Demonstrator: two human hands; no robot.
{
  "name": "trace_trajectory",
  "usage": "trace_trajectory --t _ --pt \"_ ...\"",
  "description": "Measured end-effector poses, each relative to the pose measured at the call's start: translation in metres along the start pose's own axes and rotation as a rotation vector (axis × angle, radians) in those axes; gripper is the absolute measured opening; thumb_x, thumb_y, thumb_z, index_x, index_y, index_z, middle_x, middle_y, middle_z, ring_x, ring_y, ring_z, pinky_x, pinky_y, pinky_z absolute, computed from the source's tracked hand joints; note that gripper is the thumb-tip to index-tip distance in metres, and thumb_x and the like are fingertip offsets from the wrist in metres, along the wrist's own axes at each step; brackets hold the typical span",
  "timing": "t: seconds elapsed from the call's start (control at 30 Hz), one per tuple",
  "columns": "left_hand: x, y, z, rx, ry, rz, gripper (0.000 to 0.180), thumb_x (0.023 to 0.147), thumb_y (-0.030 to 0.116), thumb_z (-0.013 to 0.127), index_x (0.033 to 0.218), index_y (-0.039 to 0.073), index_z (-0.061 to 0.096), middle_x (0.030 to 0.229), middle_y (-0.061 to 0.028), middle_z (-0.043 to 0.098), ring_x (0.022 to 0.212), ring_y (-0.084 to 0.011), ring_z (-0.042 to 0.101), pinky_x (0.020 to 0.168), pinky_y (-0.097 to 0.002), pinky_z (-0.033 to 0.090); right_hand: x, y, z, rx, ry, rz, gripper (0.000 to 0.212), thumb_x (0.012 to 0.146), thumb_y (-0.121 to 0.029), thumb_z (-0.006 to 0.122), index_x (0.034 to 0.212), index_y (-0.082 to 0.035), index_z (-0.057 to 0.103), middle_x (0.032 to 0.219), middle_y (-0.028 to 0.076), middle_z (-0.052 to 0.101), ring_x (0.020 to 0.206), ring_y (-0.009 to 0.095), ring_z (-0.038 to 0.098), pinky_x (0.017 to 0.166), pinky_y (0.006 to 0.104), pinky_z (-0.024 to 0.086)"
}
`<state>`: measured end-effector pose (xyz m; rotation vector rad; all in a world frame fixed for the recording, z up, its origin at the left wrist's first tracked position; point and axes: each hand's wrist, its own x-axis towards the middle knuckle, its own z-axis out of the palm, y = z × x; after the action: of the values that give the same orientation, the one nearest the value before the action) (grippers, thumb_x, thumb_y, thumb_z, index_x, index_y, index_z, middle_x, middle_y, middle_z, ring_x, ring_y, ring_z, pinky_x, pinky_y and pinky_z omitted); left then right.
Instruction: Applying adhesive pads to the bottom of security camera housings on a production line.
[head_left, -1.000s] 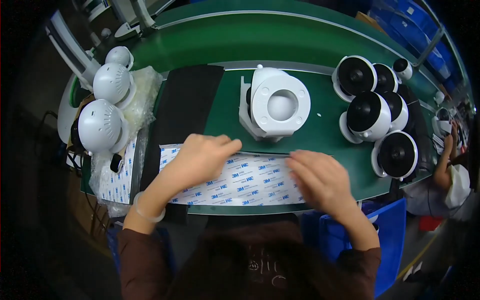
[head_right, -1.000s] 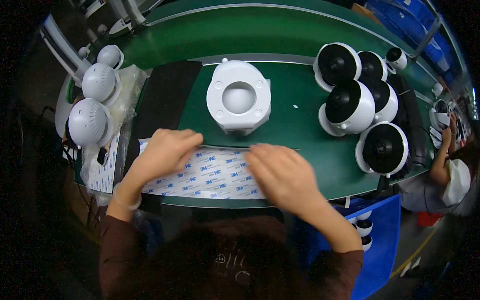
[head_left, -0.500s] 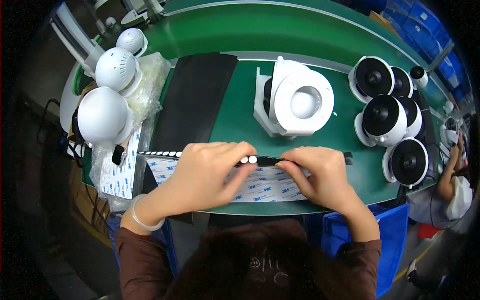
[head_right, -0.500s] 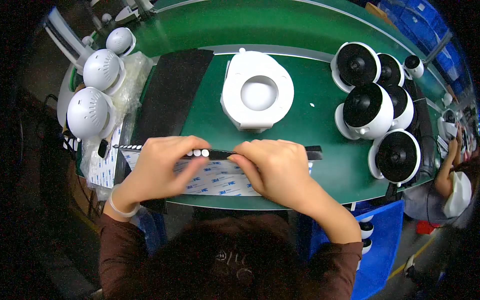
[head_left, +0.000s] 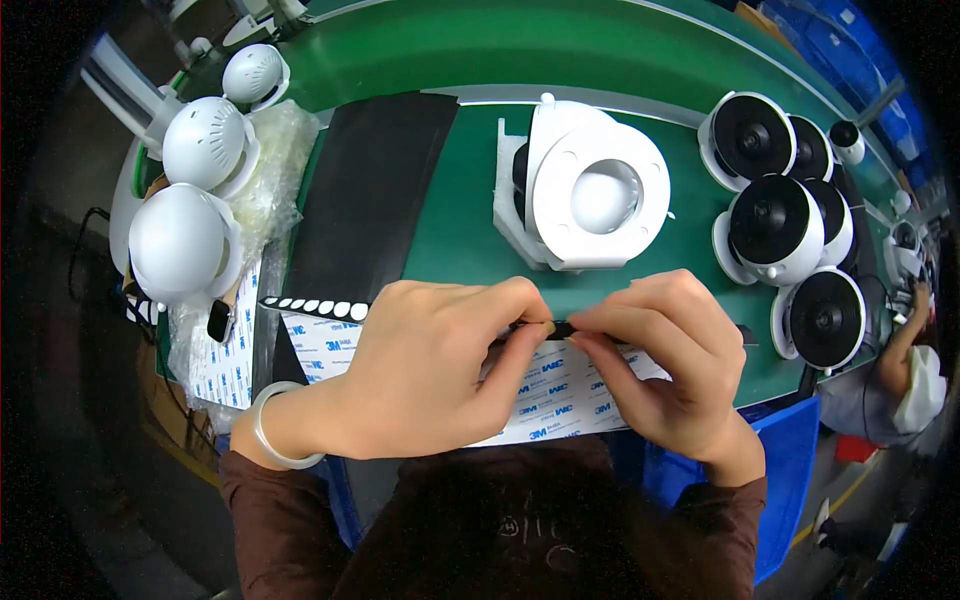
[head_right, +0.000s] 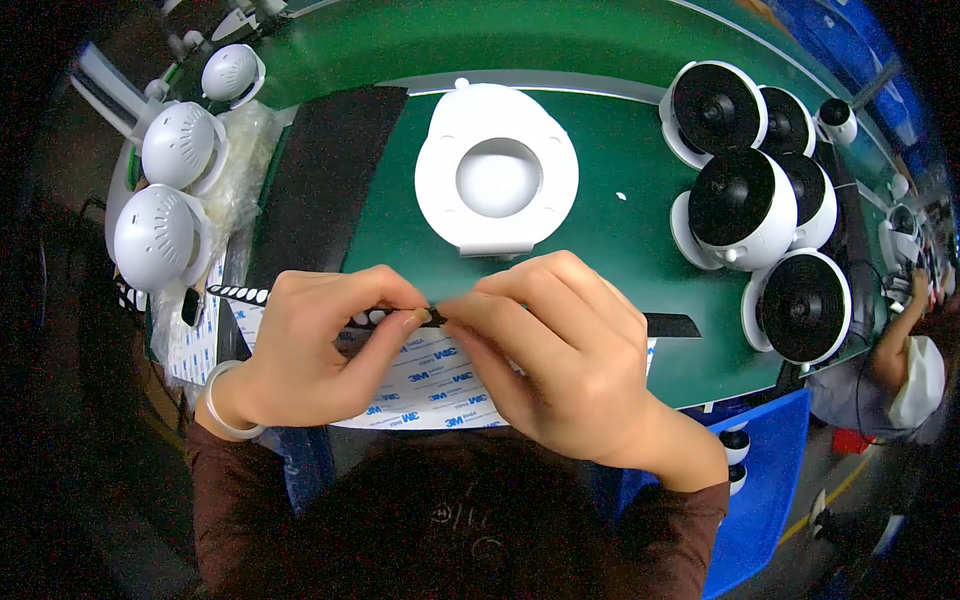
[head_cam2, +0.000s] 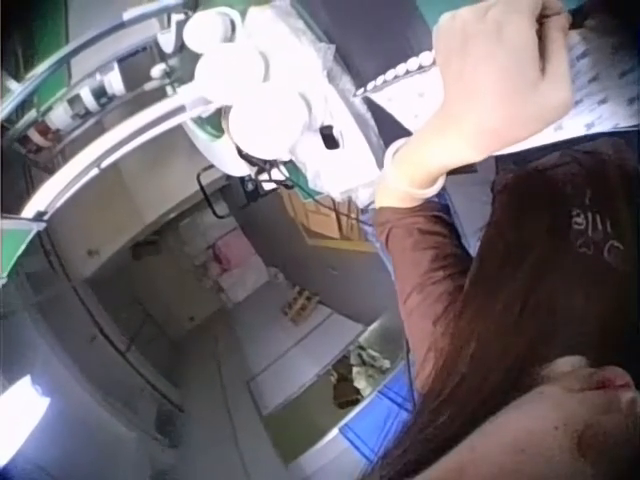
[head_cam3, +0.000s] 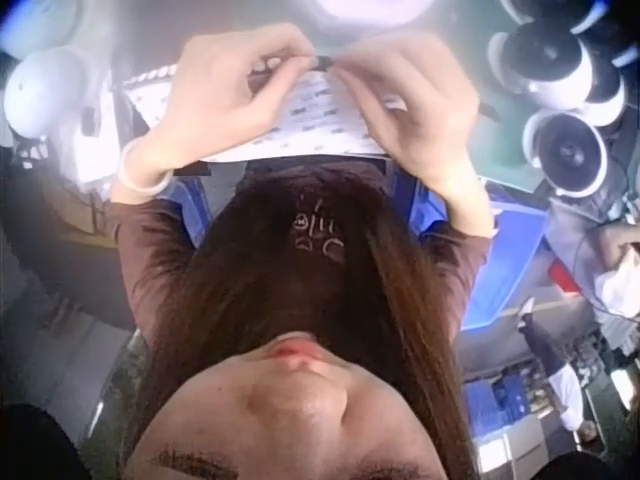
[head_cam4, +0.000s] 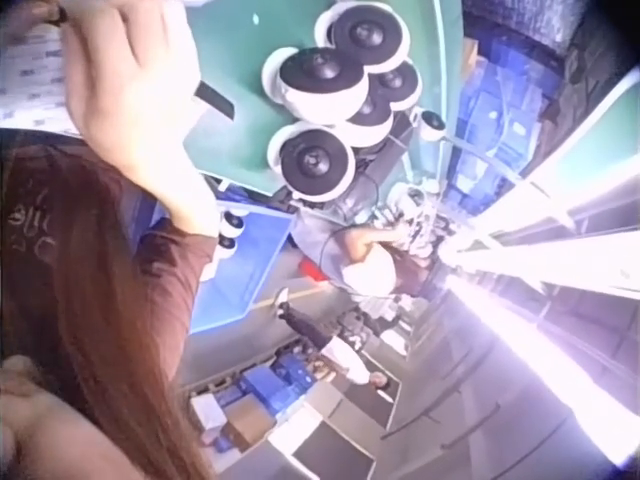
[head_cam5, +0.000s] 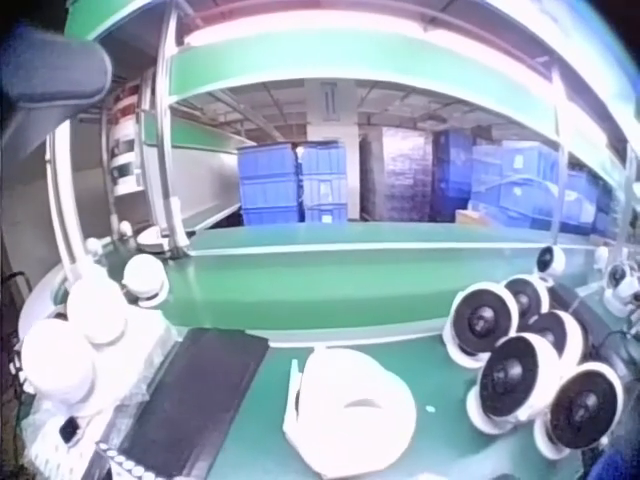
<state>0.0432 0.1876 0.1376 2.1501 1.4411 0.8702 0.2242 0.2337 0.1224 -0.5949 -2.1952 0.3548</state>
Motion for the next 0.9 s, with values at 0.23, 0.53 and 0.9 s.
trace_trajectory --t 0.23,0.53,0.9 --pt "0.0 0.0 0.006 0.015 0.012 -0.007 0.002 0.073 0.001 0.057 0.072 0.003 0.056 0.061 -0.0095 0.057 0.051 -0.0224 0.058 0.047 -0.0271 0.043 0.003 0.003 -0.003 0.026 -0.069 0.026 0.022 0.056 0.005 0.068 0.076 -0.004 0.062 0.072 0.005 0.059 0.064 0.019 0.054 0.055 0.0273 0.043" --pt "0.001 -0.008 0.013 0.025 0.044 -0.038 0.003 0.073 0.001 0.056 0.07 0.003 0.055 0.059 -0.0093 0.055 0.05 -0.0235 0.057 0.046 -0.0282 0.042 0.001 0.008 0.004 0.067 -0.132 0.086 0.02 0.059 0.006 0.067 0.077 -0.003 0.061 0.073 0.006 0.059 0.065 0.019 0.055 0.056 0.0264 0.045" --pt "0.001 -0.009 0.013 0.131 0.117 0.079 0.005 0.071 0.001 0.058 0.071 0.005 0.054 0.057 -0.0069 0.054 0.046 -0.0221 0.053 0.044 -0.0291 0.037 0.003 0.007 0.004 0.11 -0.103 0.134 0.018 0.061 0.005 0.068 0.076 -0.002 0.061 0.075 0.007 0.061 0.064 0.019 0.055 0.057 0.0256 0.045"
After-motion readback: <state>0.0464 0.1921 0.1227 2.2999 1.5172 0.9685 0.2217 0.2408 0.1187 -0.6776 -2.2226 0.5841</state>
